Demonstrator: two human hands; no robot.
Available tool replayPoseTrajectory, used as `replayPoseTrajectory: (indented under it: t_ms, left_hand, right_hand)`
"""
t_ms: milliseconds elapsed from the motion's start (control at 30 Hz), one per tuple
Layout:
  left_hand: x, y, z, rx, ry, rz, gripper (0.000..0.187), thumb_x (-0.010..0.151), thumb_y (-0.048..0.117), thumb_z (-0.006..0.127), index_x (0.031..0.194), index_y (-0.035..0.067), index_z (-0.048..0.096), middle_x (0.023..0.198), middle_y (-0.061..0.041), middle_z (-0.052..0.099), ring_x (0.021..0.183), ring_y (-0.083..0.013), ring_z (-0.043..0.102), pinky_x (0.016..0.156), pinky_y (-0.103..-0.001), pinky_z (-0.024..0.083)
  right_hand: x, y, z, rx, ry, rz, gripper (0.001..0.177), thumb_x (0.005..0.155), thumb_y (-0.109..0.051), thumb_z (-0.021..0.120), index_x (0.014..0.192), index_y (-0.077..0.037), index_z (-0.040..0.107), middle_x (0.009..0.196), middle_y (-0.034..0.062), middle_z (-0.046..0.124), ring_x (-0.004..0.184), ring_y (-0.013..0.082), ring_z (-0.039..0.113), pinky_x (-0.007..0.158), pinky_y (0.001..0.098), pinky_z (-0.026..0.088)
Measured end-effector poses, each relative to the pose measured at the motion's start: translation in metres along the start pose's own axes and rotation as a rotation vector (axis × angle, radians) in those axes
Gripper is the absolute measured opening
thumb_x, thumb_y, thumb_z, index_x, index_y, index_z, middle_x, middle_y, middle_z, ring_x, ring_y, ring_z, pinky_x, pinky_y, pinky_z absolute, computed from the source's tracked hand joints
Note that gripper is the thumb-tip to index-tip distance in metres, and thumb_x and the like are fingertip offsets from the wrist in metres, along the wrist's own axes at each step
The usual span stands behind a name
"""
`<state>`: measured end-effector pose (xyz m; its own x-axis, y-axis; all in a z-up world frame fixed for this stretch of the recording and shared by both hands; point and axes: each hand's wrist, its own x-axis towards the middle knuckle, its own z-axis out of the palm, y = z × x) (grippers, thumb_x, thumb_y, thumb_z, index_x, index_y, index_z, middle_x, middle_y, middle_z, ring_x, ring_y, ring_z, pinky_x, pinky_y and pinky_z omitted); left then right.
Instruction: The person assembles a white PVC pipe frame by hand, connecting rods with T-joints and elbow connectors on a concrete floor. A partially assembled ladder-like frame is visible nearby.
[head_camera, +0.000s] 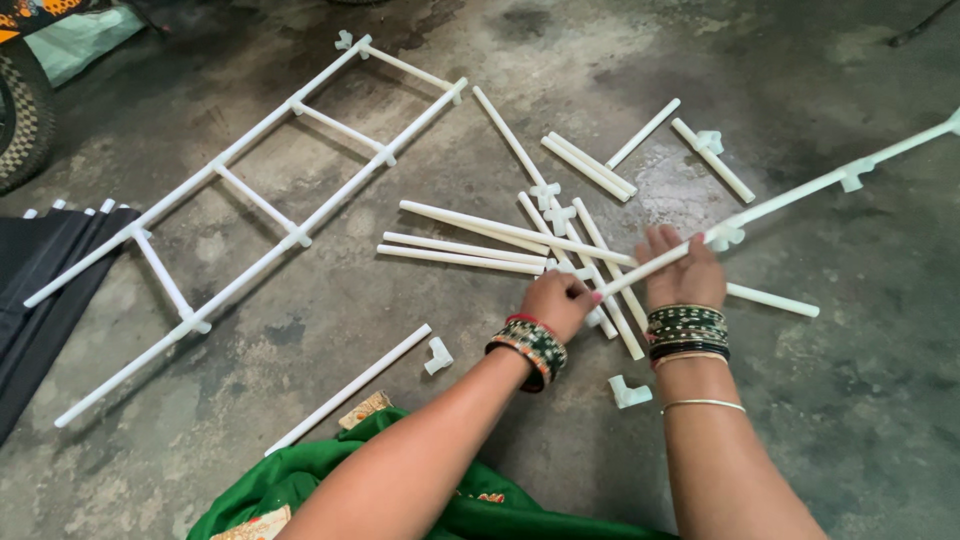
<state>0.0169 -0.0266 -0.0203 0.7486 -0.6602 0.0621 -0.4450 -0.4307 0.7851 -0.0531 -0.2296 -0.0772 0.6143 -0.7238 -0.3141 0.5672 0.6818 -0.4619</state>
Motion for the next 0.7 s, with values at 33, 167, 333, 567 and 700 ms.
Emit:
replayPoseTrajectory:
  t_ms: [33, 167, 333, 567, 700]
  left_hand:
    - [0.006, 0.006, 0.003, -0.013, 0.026, 0.008, 0.028, 0.082, 0.033, 0.079, 0.083, 0.005, 0.078, 0.086, -0.017, 0.072, 0.081, -0.0325, 0.070, 0.077, -0.043, 0.055]
    - [0.024, 0.028, 0.012, -0.260, -0.025, -0.071, 0.020, 0.089, 0.023, 0.073, 0.096, 0.005, 0.077, 0.086, -0.016, 0.077, 0.075, -0.0239, 0.072, 0.072, -0.036, 0.057]
    - [0.016, 0.031, 0.015, -0.583, -0.148, -0.093, 0.019, 0.091, 0.010, 0.069, 0.110, 0.005, 0.073, 0.095, -0.008, 0.077, 0.073, -0.0105, 0.071, 0.068, -0.028, 0.059]
    - [0.008, 0.023, 0.012, -0.324, -0.046, 0.056, 0.020, 0.089, 0.011, 0.075, 0.108, 0.005, 0.075, 0.097, -0.012, 0.078, 0.083, -0.0202, 0.073, 0.077, -0.034, 0.057]
    - [0.005, 0.000, -0.009, -0.129, 0.000, 0.095, 0.019, 0.085, 0.011, 0.077, 0.103, 0.007, 0.074, 0.096, -0.014, 0.076, 0.090, -0.0282, 0.074, 0.084, -0.037, 0.058]
  right_hand:
    - [-0.004, 0.005, 0.006, -0.065, -0.020, 0.035, 0.040, 0.109, -0.028, 0.038, 0.141, -0.003, 0.035, 0.136, 0.0206, 0.058, 0.129, 0.0398, 0.059, 0.107, 0.0585, 0.048]
    - [-0.016, 0.017, 0.027, -0.204, -0.005, 0.099, 0.031, 0.111, -0.027, 0.042, 0.130, -0.004, 0.051, 0.108, 0.0125, 0.066, 0.105, 0.0318, 0.065, 0.095, 0.0523, 0.052]
    - [-0.023, 0.004, 0.027, -0.042, 0.005, 0.065, 0.039, 0.111, -0.036, 0.033, 0.114, -0.005, 0.056, 0.083, 0.0048, 0.053, 0.079, 0.0239, 0.054, 0.090, 0.0563, 0.055]
    - [-0.022, 0.001, 0.026, -0.100, 0.063, 0.106, 0.040, 0.110, -0.035, 0.033, 0.119, -0.005, 0.058, 0.097, 0.0083, 0.063, 0.088, 0.0251, 0.060, 0.094, 0.0539, 0.055]
    - [-0.023, -0.004, 0.029, -0.254, 0.092, 0.195, 0.030, 0.109, -0.026, 0.042, 0.124, -0.001, 0.049, 0.118, 0.0257, 0.068, 0.106, 0.0397, 0.069, 0.099, 0.0521, 0.055]
